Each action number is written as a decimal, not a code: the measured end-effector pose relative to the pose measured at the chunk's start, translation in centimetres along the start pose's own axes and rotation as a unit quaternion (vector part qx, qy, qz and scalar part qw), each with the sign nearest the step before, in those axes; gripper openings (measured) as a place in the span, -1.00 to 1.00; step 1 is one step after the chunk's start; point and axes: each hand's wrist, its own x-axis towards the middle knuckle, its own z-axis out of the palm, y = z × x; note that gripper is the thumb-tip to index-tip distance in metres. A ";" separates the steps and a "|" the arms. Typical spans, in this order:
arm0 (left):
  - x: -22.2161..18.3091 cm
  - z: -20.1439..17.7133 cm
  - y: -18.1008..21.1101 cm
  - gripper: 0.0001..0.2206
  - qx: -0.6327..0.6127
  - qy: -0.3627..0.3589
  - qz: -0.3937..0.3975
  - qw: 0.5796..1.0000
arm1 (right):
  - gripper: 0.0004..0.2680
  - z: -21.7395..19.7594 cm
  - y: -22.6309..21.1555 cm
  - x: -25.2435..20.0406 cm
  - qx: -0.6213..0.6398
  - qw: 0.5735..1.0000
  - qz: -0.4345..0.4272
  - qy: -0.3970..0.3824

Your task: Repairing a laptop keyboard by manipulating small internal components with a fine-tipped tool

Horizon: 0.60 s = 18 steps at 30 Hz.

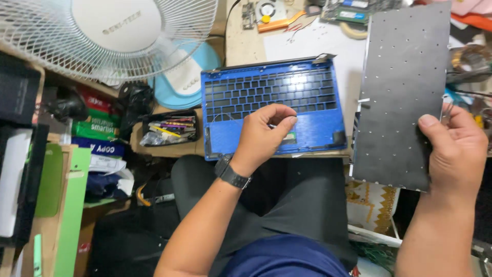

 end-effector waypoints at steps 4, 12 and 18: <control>3.2 2.4 -0.1 -0.92 -0.101 -0.040 -0.054 0.993 | -0.81 -1.6 0.0 -0.4 0.017 0.999 0.014 0.026; 6.8 5.3 0.4 -0.78 -0.273 -0.057 -0.128 0.952 | -0.83 -0.8 -1.3 -1.8 0.080 0.993 0.079 0.026; 12.7 9.2 -0.4 -0.81 0.023 -0.038 0.018 0.999 | -0.82 -1.2 -1.7 -1.7 0.099 0.994 0.054 0.010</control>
